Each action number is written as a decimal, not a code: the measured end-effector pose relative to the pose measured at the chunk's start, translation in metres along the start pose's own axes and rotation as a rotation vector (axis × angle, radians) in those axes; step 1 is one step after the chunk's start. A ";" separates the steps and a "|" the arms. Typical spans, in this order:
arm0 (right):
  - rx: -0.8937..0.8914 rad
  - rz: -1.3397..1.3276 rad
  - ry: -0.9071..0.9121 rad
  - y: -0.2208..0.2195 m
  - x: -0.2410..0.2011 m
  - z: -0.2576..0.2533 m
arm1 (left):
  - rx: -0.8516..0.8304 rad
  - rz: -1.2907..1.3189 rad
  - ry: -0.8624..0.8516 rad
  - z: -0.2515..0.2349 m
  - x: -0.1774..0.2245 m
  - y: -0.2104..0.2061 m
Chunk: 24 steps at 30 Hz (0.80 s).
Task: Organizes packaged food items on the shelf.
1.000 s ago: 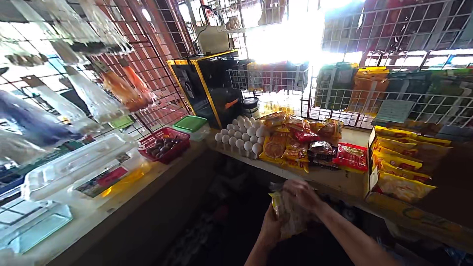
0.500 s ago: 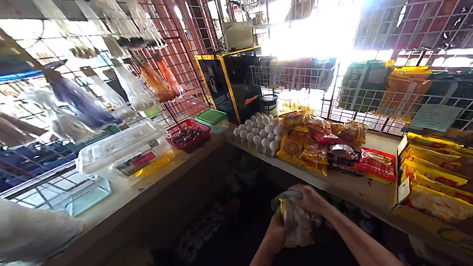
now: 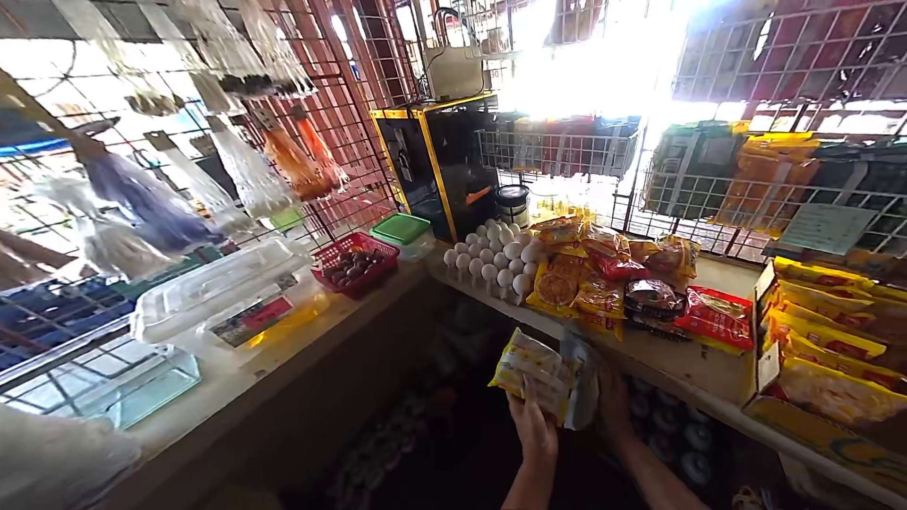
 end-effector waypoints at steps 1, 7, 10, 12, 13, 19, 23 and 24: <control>-0.049 -0.147 -0.183 -0.003 0.010 0.002 | -0.016 0.014 0.006 -0.001 0.000 -0.001; -0.106 -0.276 -0.104 -0.015 -0.028 0.011 | -0.154 -0.081 0.137 -0.009 -0.023 -0.003; -0.118 0.161 0.339 -0.008 -0.061 0.007 | -0.140 -0.167 0.318 -0.008 -0.035 0.007; -0.260 0.324 0.543 -0.022 -0.068 0.019 | -0.196 -0.130 0.417 0.002 -0.035 0.001; -0.330 0.369 0.647 -0.031 -0.069 0.030 | -0.229 -0.086 0.430 0.004 -0.033 -0.002; -0.744 0.545 0.907 -0.043 -0.066 0.076 | -0.377 0.237 0.323 -0.011 -0.018 0.014; -0.606 0.479 0.446 0.006 -0.052 0.034 | -0.361 0.156 0.381 -0.028 -0.012 0.037; -0.492 0.436 0.430 0.015 -0.062 0.021 | -0.340 0.073 0.418 -0.025 -0.015 0.039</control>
Point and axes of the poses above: each hand's wrist, its own z-axis away from the middle knuckle, its own y-axis out of the back of the hand, x = y × z, the point moved 9 cm from there along -z, towards the middle knuckle, and after that the axes turned 7 degrees about z, right-handed, at the moved point
